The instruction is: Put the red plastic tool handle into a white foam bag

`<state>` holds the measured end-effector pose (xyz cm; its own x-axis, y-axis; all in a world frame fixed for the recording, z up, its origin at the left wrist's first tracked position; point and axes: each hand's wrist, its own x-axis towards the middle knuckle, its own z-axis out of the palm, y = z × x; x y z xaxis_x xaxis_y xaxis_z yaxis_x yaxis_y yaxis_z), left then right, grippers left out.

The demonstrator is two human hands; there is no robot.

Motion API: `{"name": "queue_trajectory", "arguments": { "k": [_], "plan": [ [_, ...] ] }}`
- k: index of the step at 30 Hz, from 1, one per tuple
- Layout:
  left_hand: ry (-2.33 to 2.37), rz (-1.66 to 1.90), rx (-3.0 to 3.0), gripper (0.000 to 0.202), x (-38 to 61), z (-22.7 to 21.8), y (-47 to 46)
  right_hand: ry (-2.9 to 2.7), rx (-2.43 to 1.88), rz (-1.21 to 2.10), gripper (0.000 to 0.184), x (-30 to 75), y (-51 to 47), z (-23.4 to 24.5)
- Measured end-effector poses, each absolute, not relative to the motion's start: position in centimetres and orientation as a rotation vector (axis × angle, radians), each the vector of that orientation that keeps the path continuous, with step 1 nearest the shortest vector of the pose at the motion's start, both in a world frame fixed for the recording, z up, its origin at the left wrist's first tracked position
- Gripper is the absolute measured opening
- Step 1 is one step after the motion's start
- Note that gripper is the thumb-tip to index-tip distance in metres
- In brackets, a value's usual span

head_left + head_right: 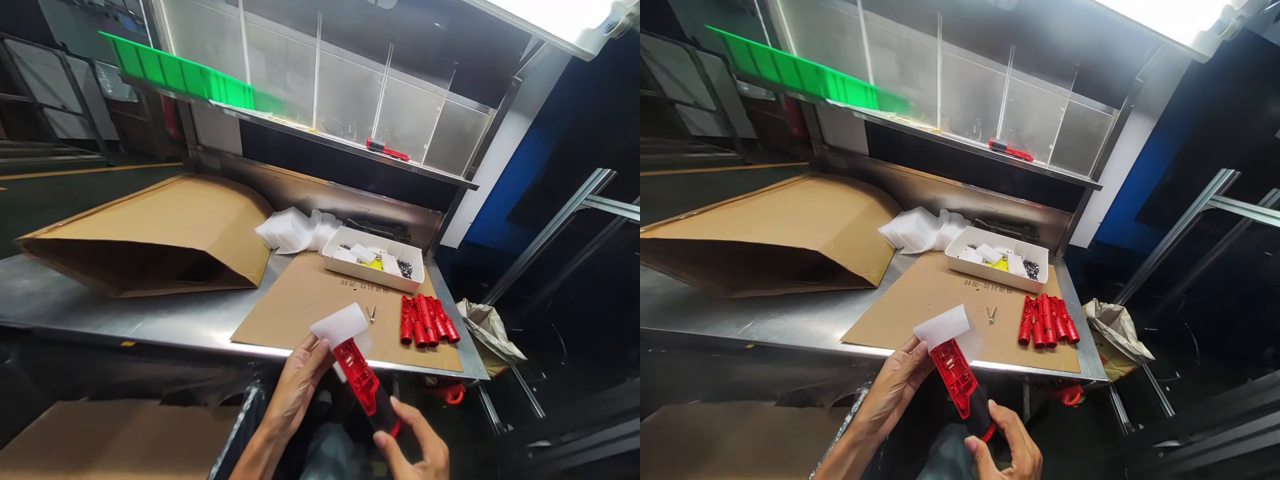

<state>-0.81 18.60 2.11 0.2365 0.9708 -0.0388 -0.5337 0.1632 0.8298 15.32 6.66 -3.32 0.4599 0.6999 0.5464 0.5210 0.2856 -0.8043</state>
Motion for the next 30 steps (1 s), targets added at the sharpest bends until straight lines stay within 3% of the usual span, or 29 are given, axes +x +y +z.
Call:
{"name": "queue_trajectory", "arguments": {
  "k": [11, 24, 30],
  "plan": [
    [0.616, 0.943, 0.982, 0.041, -0.1, -0.9, 17.0, -1.246, -1.451, 0.174, 0.024, 16.1, 5.2, -2.9],
    [0.677, 0.813, 1.002, 0.059, 1.3, -2.0, 14.9, -1.109, -1.592, 0.562, 0.06, 15.5, 4.5, -2.0],
    [0.807, 0.787, 0.975, 0.036, 0.7, -2.3, 13.6, -1.183, -1.656, 0.5, 0.06, 16.3, 4.8, -2.4]
  ]
}}
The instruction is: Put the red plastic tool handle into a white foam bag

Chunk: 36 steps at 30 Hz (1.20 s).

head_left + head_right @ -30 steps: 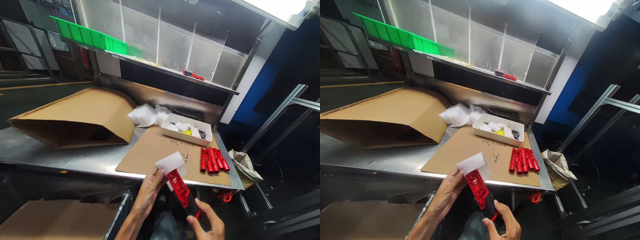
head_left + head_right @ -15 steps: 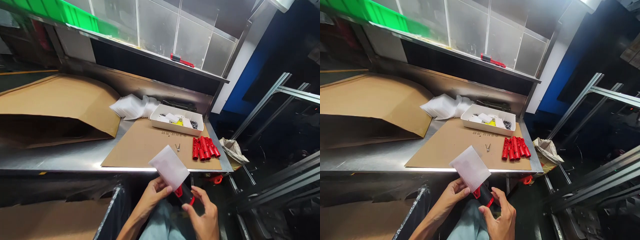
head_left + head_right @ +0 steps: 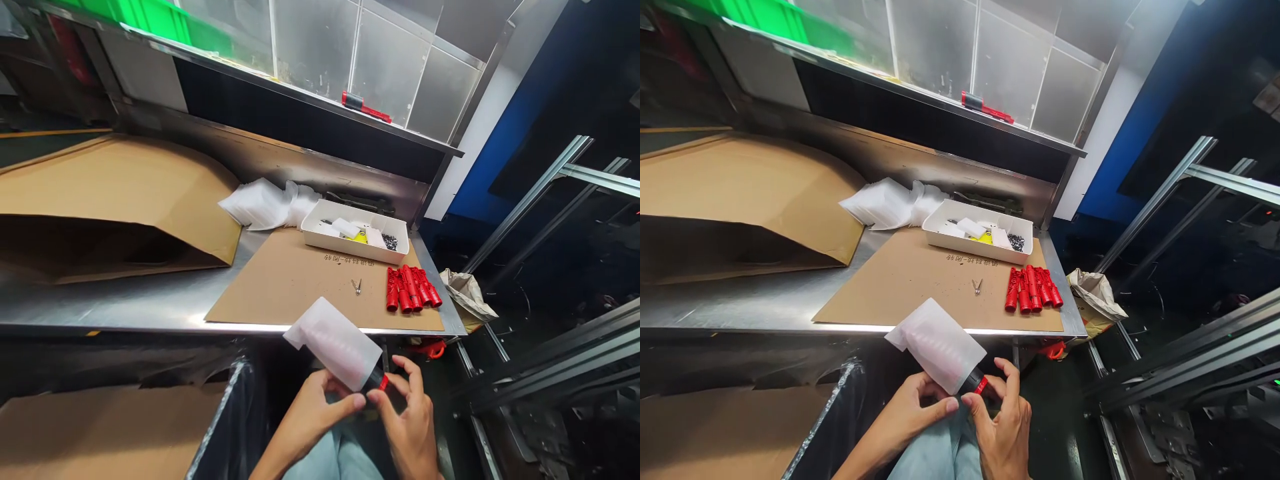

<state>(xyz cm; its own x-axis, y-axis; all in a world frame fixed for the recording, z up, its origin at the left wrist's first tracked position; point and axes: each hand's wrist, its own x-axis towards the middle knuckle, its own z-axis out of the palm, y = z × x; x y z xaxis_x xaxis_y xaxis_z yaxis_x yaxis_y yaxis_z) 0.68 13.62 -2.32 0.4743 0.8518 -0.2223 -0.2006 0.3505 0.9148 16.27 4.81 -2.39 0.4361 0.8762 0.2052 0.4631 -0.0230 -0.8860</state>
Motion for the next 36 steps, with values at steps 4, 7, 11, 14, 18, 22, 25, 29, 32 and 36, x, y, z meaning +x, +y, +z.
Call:
{"name": "queue_trajectory", "arguments": {
  "k": [4, 7, 11, 14, 18, 22, 25, 29, 32, 36],
  "plan": [
    [0.808, 0.899, 0.679, 0.033, -0.1, -3.2, 13.6, -1.267, -1.643, 0.412, 0.059, 16.3, 4.6, -2.8],
    [0.796, 1.03, 0.36, 0.016, 0.4, -3.2, 13.9, -1.336, -1.625, 0.245, 0.055, 15.7, 4.4, -3.0],
    [0.739, 1.059, 0.081, 0.02, 2.3, -2.0, 13.2, -1.46, -1.615, 0.042, 0.053, 15.0, 5.0, -2.5],
    [0.708, 0.989, -0.05, 0.012, 3.3, -1.4, 12.0, -1.435, -1.643, 0.04, 0.055, 15.0, 5.6, -1.3],
    [0.669, 0.91, -0.218, 0.024, 3.2, -1.5, 11.0, -1.419, -1.701, 0.224, 0.033, 16.1, 6.1, 0.7],
    [0.64, 0.855, -0.326, 0.029, 2.8, -2.1, 10.3, -1.515, -1.777, 0.375, 0.026, 16.8, 6.6, 1.6],
    [0.606, 0.785, -0.381, 0.033, 2.7, -2.5, 9.5, -1.606, -1.778, 0.428, 0.017, 16.7, 7.1, 1.6],
    [0.579, 0.746, -0.417, 0.034, 2.2, -2.8, 8.8, -1.751, -1.708, 0.446, 0.019, 16.6, 7.7, 1.3],
    [0.515, 0.683, -0.456, 0.041, 1.6, -2.9, 8.7, -1.897, -1.638, 0.476, 0.021, 16.5, 7.7, 1.3],
    [0.482, 0.563, -0.501, 0.05, 1.3, -3.2, 8.6, -1.982, -1.496, 0.695, 0.025, 16.3, 7.3, 1.7]
  ]
}}
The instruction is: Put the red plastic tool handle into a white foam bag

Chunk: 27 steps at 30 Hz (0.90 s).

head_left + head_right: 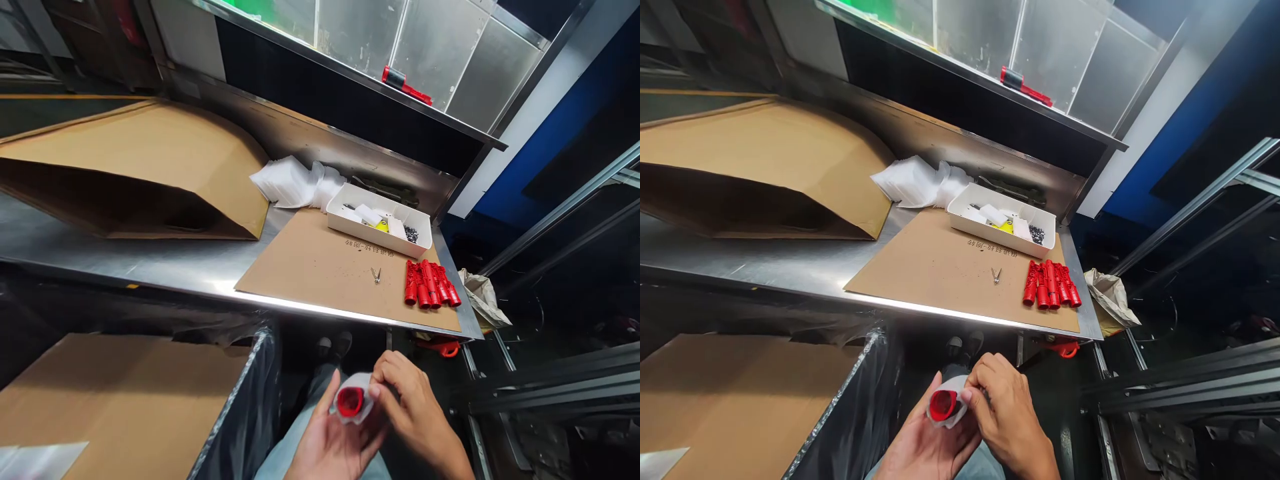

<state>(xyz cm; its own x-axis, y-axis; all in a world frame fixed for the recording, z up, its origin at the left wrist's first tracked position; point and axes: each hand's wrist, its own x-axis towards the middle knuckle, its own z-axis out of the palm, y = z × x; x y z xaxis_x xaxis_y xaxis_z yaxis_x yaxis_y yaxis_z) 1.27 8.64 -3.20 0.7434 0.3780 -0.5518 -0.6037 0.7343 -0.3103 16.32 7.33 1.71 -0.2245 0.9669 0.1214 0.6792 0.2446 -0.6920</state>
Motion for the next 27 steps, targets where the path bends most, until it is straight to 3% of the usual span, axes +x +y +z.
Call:
{"name": "queue_trajectory", "arguments": {
  "k": [6, 14, 20, 27],
  "plan": [
    [0.53, 0.535, -0.469, 0.033, 1.3, -4.6, 8.1, -1.863, -1.377, 0.854, 0.031, 16.4, 7.2, 2.1],
    [0.388, 0.446, -0.435, 0.066, 0.9, -4.0, 8.0, -1.776, -1.373, 0.867, 0.028, 16.9, 6.3, 2.4],
    [0.526, 0.593, -0.417, 0.03, 2.0, -3.6, 8.3, -1.585, -1.309, 0.957, 0.033, 17.3, 6.1, 2.4],
    [0.707, 0.799, -0.385, 0.015, 1.5, -4.3, 8.8, -1.597, -1.593, 0.667, 0.042, 17.1, 5.7, -2.4]
  ]
}}
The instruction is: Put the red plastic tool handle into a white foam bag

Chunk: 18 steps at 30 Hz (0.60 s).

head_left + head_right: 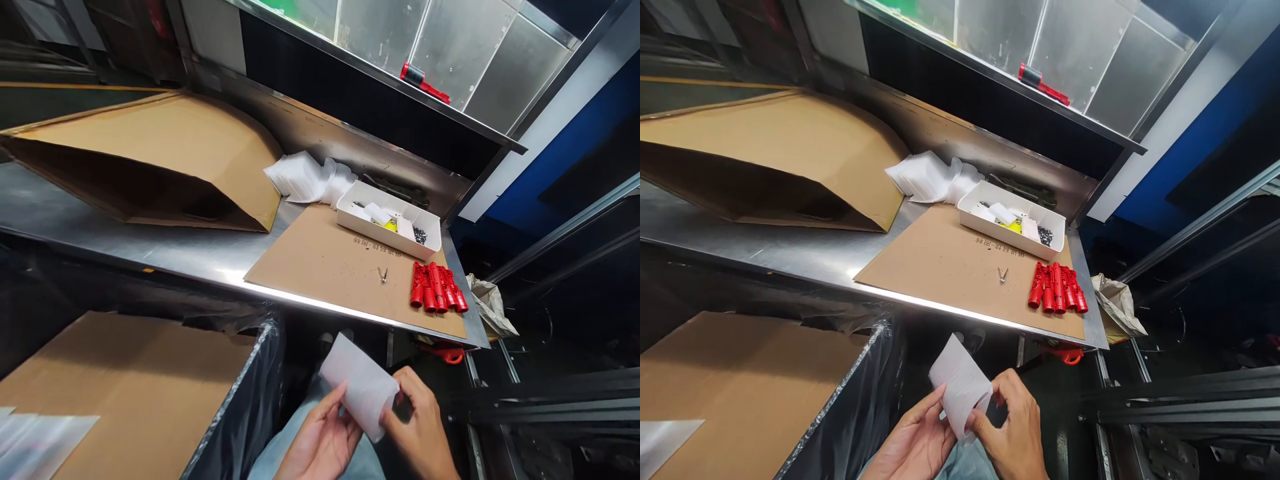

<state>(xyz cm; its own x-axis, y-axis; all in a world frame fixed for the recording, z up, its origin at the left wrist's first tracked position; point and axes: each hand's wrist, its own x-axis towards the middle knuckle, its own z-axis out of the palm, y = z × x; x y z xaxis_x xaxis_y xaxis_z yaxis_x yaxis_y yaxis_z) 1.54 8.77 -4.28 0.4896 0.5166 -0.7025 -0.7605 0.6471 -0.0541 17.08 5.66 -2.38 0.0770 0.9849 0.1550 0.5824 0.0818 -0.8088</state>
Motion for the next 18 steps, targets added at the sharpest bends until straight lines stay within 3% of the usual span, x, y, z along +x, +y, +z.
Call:
{"name": "queue_trajectory", "arguments": {
  "k": [6, 9, 13, 18],
  "plan": [
    [0.804, 0.875, -0.358, 0.011, 1.2, -5.2, 8.9, -1.492, -1.601, 0.642, 0.026, 18.8, 4.8, -2.9],
    [0.839, 0.944, -0.322, 0.005, 1.2, -5.8, 9.0, -1.419, -1.644, 0.589, 0.028, 19.0, 4.9, -3.0],
    [0.861, 1.068, -0.261, 0.015, 0.8, -5.2, 8.9, -1.558, -1.656, 0.546, 0.033, 18.0, 5.9, -4.4],
    [0.931, 1.488, -0.255, 0.026, -4.4, -4.4, 9.9, -1.345, -1.72, 0.416, 0.04, 19.4, 5.6, -6.5]
  ]
}}
